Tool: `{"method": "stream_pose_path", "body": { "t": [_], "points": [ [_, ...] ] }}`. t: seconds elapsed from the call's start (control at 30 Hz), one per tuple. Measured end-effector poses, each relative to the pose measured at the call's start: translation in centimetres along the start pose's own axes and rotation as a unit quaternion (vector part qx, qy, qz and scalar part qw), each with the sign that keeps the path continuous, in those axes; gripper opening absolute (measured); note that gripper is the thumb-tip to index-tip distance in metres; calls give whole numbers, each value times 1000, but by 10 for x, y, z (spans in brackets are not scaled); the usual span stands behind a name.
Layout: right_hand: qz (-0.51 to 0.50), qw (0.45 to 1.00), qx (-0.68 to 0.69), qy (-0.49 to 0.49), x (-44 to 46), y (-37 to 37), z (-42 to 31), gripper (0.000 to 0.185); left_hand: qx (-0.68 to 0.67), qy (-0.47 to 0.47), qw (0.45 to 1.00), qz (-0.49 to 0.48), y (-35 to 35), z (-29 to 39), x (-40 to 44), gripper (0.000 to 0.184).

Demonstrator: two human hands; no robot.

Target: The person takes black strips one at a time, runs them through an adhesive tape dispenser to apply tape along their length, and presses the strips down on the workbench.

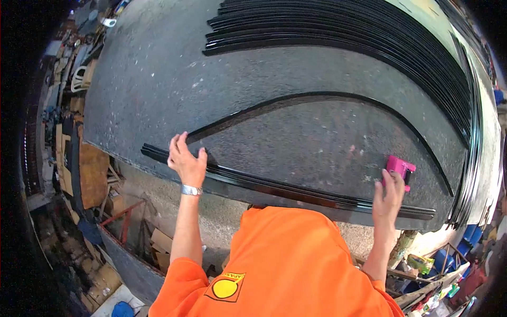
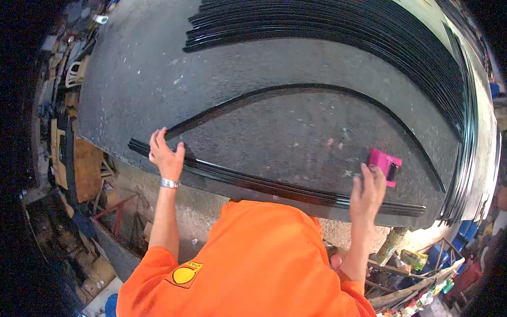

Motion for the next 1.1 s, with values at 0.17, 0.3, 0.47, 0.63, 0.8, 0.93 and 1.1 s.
{"method": "stream_pose_path", "body": {
  "t": [0.17,0.3,0.47,0.63,0.8,0.93,1.1],
  "points": [
    [-105,994,12,15,16,-74,-71,47,-34,45,997,-53,-9,-82,40,68],
    [-119,992,-42,17,26,-103,-93,53,-99,-2,991,-95,-15,-99,53,61],
    [-130,989,-66,27,26,-104,-91,56,-106,-44,983,-141,-23,-101,62,45],
    [-115,990,-75,28,26,-108,-90,58,-182,-24,968,-171,-22,-103,73,40],
    [-97,993,-69,18,25,-104,-94,57,-177,-50,971,-151,-31,-109,72,41],
    [-100,993,-68,-7,22,-103,-93,57,-154,-56,973,-160,-34,-112,71,42],
    [-75,996,-50,5,13,-100,-90,49,-56,-59,970,-229,-24,-99,78,44]
  ]
}}
Point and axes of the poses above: each hand's wrist, its own x-axis towards the middle knuckle, its own y-axis out of the back of the hand, z = x × y, the point moved 4 cm from there along x, towards the middle knuckle, and after that the axes turned 1 degree about y, right-handed, at the moved point
